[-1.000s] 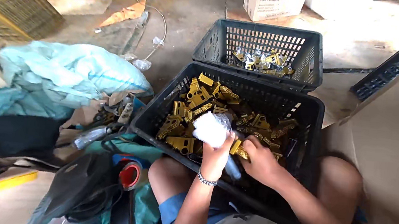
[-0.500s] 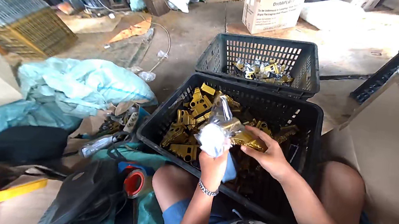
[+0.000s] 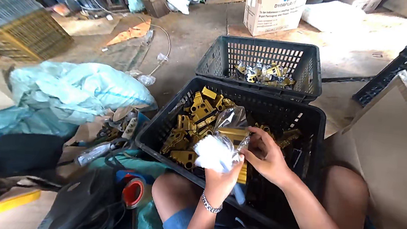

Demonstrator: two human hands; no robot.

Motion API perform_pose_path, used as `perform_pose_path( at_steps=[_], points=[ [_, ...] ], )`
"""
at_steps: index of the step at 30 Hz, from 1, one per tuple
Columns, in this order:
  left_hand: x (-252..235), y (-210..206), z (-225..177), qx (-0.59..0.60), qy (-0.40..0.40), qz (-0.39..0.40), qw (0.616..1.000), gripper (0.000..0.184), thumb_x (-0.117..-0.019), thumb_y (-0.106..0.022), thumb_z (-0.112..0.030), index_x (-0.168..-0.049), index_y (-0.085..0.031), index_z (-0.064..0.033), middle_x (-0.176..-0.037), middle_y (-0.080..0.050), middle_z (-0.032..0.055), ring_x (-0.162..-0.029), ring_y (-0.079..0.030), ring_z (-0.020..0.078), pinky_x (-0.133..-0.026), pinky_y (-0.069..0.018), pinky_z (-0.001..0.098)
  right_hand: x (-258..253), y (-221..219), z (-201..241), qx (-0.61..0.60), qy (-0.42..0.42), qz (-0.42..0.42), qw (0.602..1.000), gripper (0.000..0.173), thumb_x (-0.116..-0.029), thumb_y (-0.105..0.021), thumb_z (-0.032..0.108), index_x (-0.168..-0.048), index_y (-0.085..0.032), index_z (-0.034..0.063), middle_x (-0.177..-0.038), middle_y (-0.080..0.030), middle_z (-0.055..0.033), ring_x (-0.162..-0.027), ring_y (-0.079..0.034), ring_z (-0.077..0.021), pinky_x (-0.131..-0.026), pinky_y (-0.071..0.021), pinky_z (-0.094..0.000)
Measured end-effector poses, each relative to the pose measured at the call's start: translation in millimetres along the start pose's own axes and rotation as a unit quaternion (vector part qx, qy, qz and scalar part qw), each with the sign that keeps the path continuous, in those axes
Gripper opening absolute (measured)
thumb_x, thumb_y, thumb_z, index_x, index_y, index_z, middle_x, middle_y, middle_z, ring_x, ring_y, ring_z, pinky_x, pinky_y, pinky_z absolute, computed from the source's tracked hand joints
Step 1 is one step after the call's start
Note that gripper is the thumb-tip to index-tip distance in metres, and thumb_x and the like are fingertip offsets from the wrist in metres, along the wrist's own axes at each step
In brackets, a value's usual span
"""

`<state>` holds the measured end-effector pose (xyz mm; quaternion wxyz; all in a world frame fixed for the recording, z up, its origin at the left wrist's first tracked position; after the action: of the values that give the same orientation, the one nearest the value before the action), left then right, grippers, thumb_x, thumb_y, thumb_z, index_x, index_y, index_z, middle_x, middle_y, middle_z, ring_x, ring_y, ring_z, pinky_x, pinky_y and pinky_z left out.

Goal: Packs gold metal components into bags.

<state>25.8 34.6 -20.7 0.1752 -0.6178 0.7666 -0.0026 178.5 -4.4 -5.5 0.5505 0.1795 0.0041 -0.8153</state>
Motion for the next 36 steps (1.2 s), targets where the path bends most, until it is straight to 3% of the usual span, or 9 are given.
perform_pose_path(
  at_steps=[7, 12, 17, 19, 22, 25, 30, 33, 36],
  points=[
    [-11.2, 5.5, 7.3, -0.145, -0.114, -0.134, 0.974, 0.043, -0.0766, -0.071, 0.000, -0.109, -0.055, 0.0221, -0.094, -0.067, 0.0112, -0.091, -0.064, -0.0021, -0.085, -0.0534, 0.0158, 27.9, -28.0, 27.2, 0.211, 0.235, -0.024, 0.949, 0.015, -0.0899, -0.062, 0.002, -0.095, -0.076, 0.0006, -0.090, -0.069, -0.0134, -0.082, -0.068, -0.0190, -0.078, -0.0587, -0.0269],
    [-2.8, -11.6, -0.6, 0.059, 0.110, 0.059, 0.990, 0.021, -0.0885, -0.063, 0.005, -0.109, -0.061, 0.0015, -0.093, -0.071, 0.0008, -0.080, -0.070, 0.0062, -0.072, -0.0617, 0.0247, 17.9, 0.0, -1.9, -0.028, -0.036, 0.063, 0.997, 0.062, -0.0879, -0.075, 0.035, -0.137, -0.060, 0.0002, -0.144, -0.048, -0.0232, -0.129, -0.054, -0.0216, -0.102, -0.0526, -0.0310],
    [-4.9, 23.8, -3.3, 0.049, 0.254, 0.092, 0.961, 0.047, -0.0840, -0.072, 0.001, -0.126, -0.050, 0.0039, -0.087, -0.071, 0.0065, -0.069, -0.070, 0.0162, -0.058, -0.0605, 0.0303, 6.6, 50.7, -11.1, 0.077, -0.189, 0.193, 0.960, 0.020, -0.0919, -0.074, 0.011, -0.105, -0.070, -0.0047, -0.089, -0.072, -0.0089, -0.074, -0.069, -0.0100, -0.075, -0.0600, -0.0285],
    [-2.8, 43.3, -4.2, 0.059, 0.285, 0.093, 0.952, 0.041, -0.0917, -0.063, -0.004, -0.129, -0.048, 0.0031, -0.091, -0.073, 0.0102, -0.073, -0.073, 0.0201, -0.062, -0.0626, 0.0340, -4.1, 70.7, -7.2, 0.172, -0.186, 0.238, 0.938, 0.017, -0.0955, -0.069, 0.009, -0.105, -0.071, -0.0048, -0.092, -0.072, -0.0131, -0.077, -0.069, -0.0158, -0.077, -0.0595, -0.0347],
    [3.0, 50.8, -12.3, 0.084, 0.322, 0.118, 0.935, 0.028, -0.1010, -0.046, -0.001, -0.127, -0.053, 0.0072, -0.105, -0.075, 0.0204, -0.092, -0.076, 0.0342, -0.080, -0.0640, 0.0505, -33.1, 112.4, 2.3, 0.247, -0.058, 0.016, 0.967, 0.017, -0.0970, -0.062, 0.005, -0.105, -0.073, -0.0061, -0.098, -0.073, -0.0195, -0.089, -0.071, -0.0260, -0.085, -0.0583, -0.0469],
    [6.2, 38.0, -10.9, 0.038, 0.254, 0.099, 0.961, 0.025, -0.0896, -0.063, 0.009, -0.113, -0.057, 0.0053, -0.089, -0.076, 0.0126, -0.075, -0.076, 0.0251, -0.072, -0.0658, 0.0412, -47.7, 120.6, 9.2, 0.172, -0.024, -0.192, 0.966, 0.032, -0.0999, -0.063, 0.008, -0.126, -0.057, -0.0088, -0.114, -0.067, -0.0206, -0.097, -0.071, -0.0217, -0.089, -0.0598, -0.0404],
    [5.3, 3.8, 7.1, -0.064, 0.075, 0.096, 0.990, 0.060, -0.0681, -0.088, -0.001, -0.118, -0.057, 0.0110, -0.101, -0.073, 0.0050, -0.094, -0.070, 0.0056, -0.087, -0.0602, 0.0252, 4.9, 5.5, 2.0, -0.053, -0.047, 0.154, 0.986, 0.041, -0.0907, -0.076, 0.018, -0.122, -0.065, -0.0060, -0.112, -0.070, -0.0099, -0.098, -0.069, -0.0099, -0.086, -0.0604, -0.0270],
    [6.9, 1.6, 5.3, -0.090, 0.024, 0.087, 0.992, 0.065, -0.0697, -0.087, 0.002, -0.122, -0.053, 0.0171, -0.110, -0.071, 0.0118, -0.104, -0.069, 0.0080, -0.097, -0.0571, 0.0258, 13.5, 10.7, -1.4, -0.104, -0.127, 0.116, 0.980, 0.013, -0.0963, -0.063, 0.005, -0.106, -0.069, -0.0010, -0.096, -0.072, 0.0003, -0.085, -0.069, -0.0030, -0.081, -0.0597, -0.0224],
    [4.8, 5.4, 8.0, -0.201, -0.040, 0.101, 0.973, 0.053, -0.0685, -0.085, -0.005, -0.109, -0.061, 0.0186, -0.100, -0.073, 0.0143, -0.095, -0.070, 0.0044, -0.092, -0.0562, 0.0202, 24.6, 7.7, 7.7, -0.175, -0.181, 0.201, 0.947, 0.033, -0.1047, -0.053, 0.017, -0.130, -0.058, -0.0050, -0.117, -0.067, -0.0053, -0.103, -0.068, -0.0084, -0.094, -0.0576, -0.0279]
  ],
)
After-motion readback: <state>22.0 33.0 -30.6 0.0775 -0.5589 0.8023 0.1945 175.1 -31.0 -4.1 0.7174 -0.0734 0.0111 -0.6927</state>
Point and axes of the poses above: each hand's wrist, its own x-axis away from the middle knuckle, its own y-axis out of the back of the hand, z = x × y, the point moved 4 cm from there along -x, towards the middle knuckle
